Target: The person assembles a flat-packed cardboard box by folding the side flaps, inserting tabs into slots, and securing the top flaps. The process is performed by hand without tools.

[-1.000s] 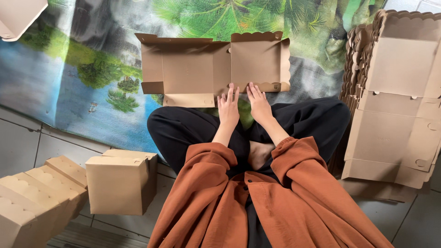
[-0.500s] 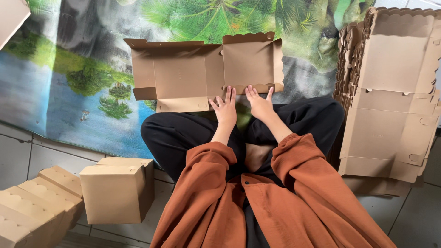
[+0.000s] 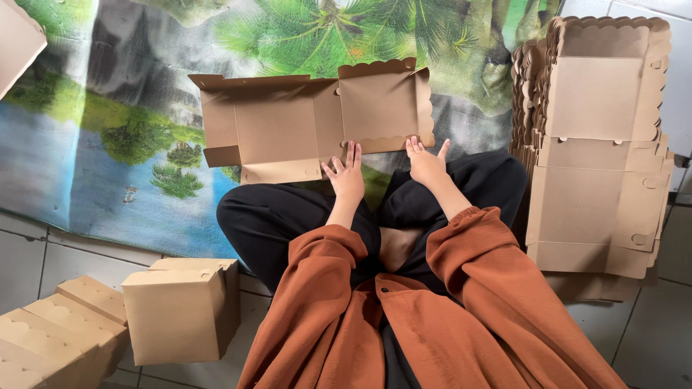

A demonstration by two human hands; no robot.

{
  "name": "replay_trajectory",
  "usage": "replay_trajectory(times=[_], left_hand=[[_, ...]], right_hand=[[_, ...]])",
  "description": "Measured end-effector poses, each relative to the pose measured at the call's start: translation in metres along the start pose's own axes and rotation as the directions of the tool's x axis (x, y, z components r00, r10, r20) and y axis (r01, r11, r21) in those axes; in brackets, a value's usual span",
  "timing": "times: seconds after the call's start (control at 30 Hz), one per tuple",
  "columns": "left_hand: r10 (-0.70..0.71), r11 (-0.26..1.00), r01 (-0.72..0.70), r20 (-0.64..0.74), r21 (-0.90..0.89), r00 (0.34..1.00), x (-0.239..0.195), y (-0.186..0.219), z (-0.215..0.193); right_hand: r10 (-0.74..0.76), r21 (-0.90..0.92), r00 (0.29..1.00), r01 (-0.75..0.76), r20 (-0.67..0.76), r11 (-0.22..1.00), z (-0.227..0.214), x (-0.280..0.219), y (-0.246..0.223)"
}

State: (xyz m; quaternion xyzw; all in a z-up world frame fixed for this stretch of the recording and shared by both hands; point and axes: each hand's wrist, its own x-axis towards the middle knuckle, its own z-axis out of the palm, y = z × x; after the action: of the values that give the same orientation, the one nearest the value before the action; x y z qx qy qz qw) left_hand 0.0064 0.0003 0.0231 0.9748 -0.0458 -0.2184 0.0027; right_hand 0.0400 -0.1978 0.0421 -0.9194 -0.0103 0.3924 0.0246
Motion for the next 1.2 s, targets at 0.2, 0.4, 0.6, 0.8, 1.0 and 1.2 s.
replay_trajectory(times=[0.2,0.4,0.6,0.8,1.0,1.2], left_hand=[[-0.001,1.000,0.001,0.112,-0.005,0.994,0.008,0.000,0.002],[-0.001,1.000,0.001,0.088,0.000,0.996,-0.002,0.002,-0.007],[0.110,0.976,-0.085,0.119,-0.199,0.987,0.002,-0.027,-0.010],[0.072,0.552,-0.460,-0.510,-0.695,0.857,-0.023,-0.032,-0.036],[-0.098,0.666,-0.472,-0.695,-0.577,0.712,-0.022,-0.036,-0.036],[0.065,0.741,-0.437,-0.594,-0.510,0.802,0.000,-0.024,0.007]], right_hand=[[-0.062,0.060,0.959,0.081,-0.275,0.995,0.006,-0.015,-0.003],[-0.064,0.463,0.908,0.270,-0.413,0.844,-0.030,-0.045,-0.016],[0.046,0.561,0.907,0.218,-0.418,0.799,0.014,0.036,0.007],[0.211,0.466,0.896,-0.004,-0.392,0.885,0.013,0.072,0.042],[0.369,0.545,0.741,-0.005,-0.561,0.838,-0.032,0.020,0.070],[-0.034,0.396,0.763,0.373,-0.646,0.839,-0.004,-0.036,0.003]])
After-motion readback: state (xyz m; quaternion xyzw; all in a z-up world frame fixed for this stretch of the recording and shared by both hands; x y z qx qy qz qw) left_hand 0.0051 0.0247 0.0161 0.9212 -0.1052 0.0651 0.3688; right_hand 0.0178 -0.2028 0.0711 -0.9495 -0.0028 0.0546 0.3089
